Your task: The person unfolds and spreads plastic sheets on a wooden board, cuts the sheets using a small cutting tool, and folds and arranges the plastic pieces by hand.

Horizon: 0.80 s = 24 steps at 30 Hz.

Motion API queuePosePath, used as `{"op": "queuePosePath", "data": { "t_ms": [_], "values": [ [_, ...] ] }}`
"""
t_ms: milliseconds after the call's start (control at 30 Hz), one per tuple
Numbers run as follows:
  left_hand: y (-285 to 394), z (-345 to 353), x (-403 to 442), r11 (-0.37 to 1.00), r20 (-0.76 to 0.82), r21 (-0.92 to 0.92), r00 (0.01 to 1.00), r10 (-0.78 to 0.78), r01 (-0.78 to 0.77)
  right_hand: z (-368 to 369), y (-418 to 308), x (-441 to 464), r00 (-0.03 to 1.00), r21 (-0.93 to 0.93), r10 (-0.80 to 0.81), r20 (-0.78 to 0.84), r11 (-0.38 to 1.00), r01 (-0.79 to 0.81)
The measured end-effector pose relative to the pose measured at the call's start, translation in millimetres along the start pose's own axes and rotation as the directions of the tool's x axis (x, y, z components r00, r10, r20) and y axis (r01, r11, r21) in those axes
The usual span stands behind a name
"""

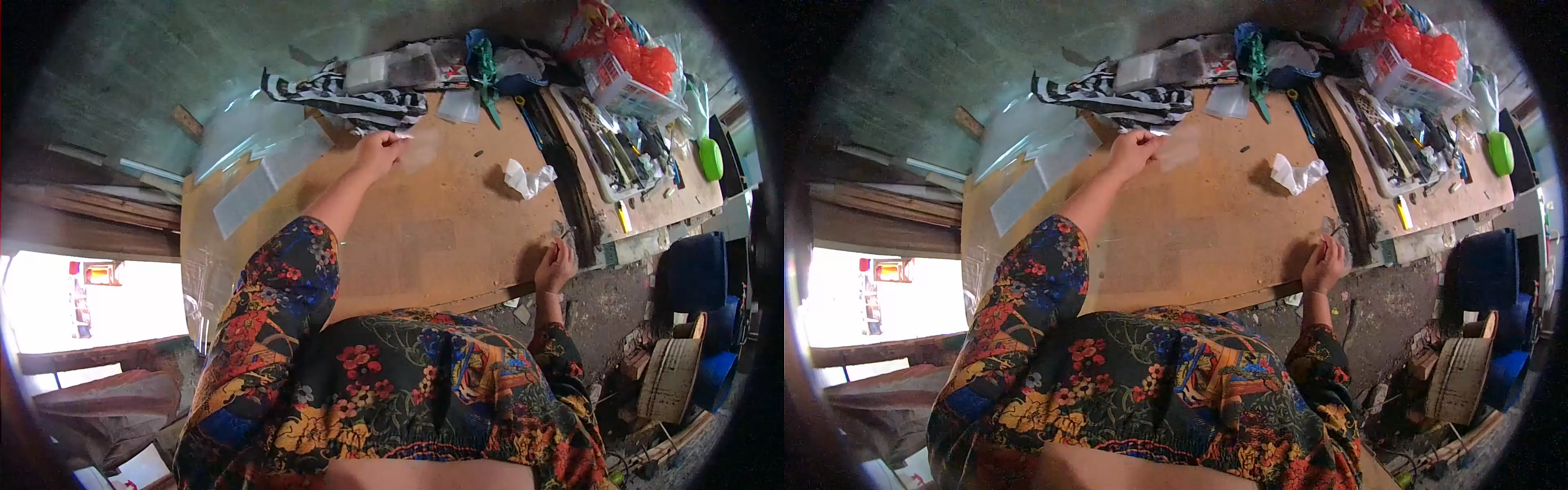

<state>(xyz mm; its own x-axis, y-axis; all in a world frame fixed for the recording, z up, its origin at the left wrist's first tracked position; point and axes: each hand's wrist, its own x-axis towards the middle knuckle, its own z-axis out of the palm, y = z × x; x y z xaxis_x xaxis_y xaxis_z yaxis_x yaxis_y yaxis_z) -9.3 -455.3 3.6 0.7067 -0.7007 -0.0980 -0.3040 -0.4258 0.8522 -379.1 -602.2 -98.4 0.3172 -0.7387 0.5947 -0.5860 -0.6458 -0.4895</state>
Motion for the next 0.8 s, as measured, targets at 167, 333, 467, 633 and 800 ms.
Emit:
{"op": "queuePosePath", "data": {
  "t_ms": [167, 333, 467, 633, 800],
  "values": [
    [-18, -2, -13, 0.992, -0.231, 0.101, 0.969, 0.093, -0.071, 3, 5, -2, 1.0, -0.085, 0.022, 0.007, 0.996, -0.021],
    [-15, 0, -13, 0.949, -0.067, -0.285, 0.985, -0.16, 0.135, 5, 5, -5, 0.994, -0.053, -0.045, -0.095, 0.998, 0.04],
    [-3, 4, -42, 0.641, 0.307, -0.705, 0.946, -0.108, 0.302, 8, -34, 2, 0.973, 0.216, -0.012, -0.23, 0.974, 0.063],
    [41, 5, -88, 0.578, 0.377, -0.741, 0.924, -0.064, 0.342, -1, -140, 57, 0.999, 0.498, -0.016, 0.045, 0.867, -0.008],
    [43, 6, -96, 0.584, 0.266, -0.774, 0.963, -0.052, 0.246, 12, -197, 82, 0.975, 0.763, -0.011, 0.22, 0.624, -0.165]
  ]
}}
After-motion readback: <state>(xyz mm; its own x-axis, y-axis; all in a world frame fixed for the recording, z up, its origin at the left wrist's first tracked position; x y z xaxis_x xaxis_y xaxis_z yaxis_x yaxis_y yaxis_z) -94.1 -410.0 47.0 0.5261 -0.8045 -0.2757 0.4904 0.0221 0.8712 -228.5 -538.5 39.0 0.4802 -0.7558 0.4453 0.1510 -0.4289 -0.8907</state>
